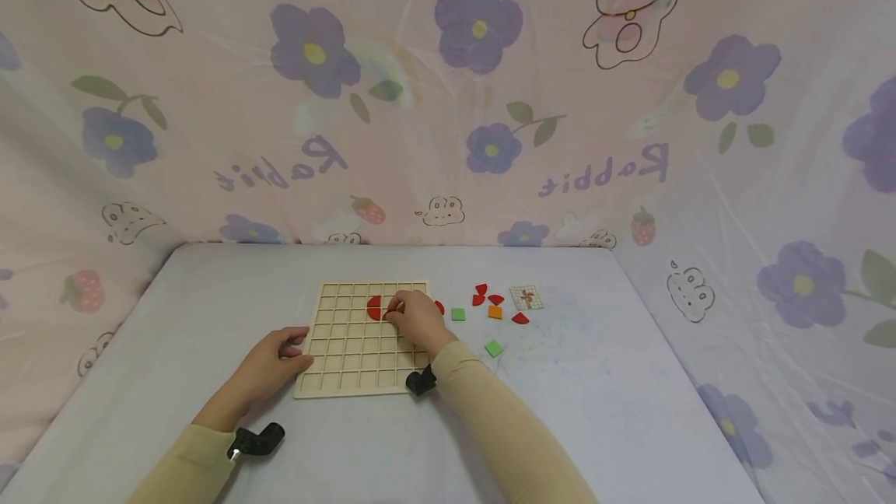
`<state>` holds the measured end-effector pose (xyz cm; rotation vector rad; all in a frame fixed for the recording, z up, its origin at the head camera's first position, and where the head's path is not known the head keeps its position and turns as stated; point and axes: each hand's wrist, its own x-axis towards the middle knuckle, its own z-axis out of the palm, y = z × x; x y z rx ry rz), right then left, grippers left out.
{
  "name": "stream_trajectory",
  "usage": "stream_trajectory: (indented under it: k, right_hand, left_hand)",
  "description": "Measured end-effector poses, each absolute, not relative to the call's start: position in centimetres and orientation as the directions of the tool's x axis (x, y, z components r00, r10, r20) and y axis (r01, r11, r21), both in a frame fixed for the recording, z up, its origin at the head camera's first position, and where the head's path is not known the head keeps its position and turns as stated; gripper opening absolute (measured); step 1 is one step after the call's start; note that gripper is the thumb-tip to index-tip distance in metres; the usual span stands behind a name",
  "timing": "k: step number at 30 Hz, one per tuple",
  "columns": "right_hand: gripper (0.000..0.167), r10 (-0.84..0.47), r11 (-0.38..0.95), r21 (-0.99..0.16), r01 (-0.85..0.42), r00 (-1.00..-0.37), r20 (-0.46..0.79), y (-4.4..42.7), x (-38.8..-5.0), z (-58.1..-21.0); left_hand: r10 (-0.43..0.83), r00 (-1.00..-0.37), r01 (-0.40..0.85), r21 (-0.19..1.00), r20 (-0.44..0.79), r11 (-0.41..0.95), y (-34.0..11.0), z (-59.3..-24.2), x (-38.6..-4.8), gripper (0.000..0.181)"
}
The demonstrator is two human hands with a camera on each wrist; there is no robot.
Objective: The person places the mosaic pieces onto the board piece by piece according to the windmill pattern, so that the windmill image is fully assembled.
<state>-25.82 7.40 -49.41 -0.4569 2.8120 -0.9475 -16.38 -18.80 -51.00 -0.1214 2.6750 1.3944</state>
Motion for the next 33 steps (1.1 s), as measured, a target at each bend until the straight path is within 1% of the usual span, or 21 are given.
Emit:
stream_trajectory:
  k: [8, 15, 21, 28, 33]
  right_hand:
    - [0.007, -0.328, 0.755, -0.613, -0.233, -0.944, -0.045, 7.4, -25.8, -49.6]
    - [0.025, -0.314, 0.753, -0.624, -0.208, -0.947, -0.063, 7.5, -25.4, -49.6]
    - [0.034, -0.313, 0.736, -0.640, -0.222, -0.949, -0.031, 7.9, -24.9, -49.3]
    - [0.041, -0.309, 0.689, -0.694, -0.207, -0.951, -0.023, 9.6, -24.6, -48.4]
    - [0.043, -0.283, 0.698, -0.688, -0.199, -0.959, -0.011, 11.5, -24.6, -48.2]
  left_hand:
    - [-0.010, -0.989, -0.129, 0.808, -0.150, 0.575, -18.9, -50.9, -16.3, 0.057]
    - [-0.010, -0.986, -0.141, 0.810, -0.166, 0.570, -19.0, -51.3, -16.2, 0.057]
    - [-0.003, -0.988, -0.128, 0.810, -0.154, 0.572, -19.0, -51.6, -16.2, 0.058]
    - [0.005, -0.990, -0.114, 0.812, -0.143, 0.572, -19.0, -51.2, -16.2, 0.057]
    - [0.009, -0.991, -0.106, 0.812, -0.136, 0.574, -19.0, -51.1, -16.3, 0.057]
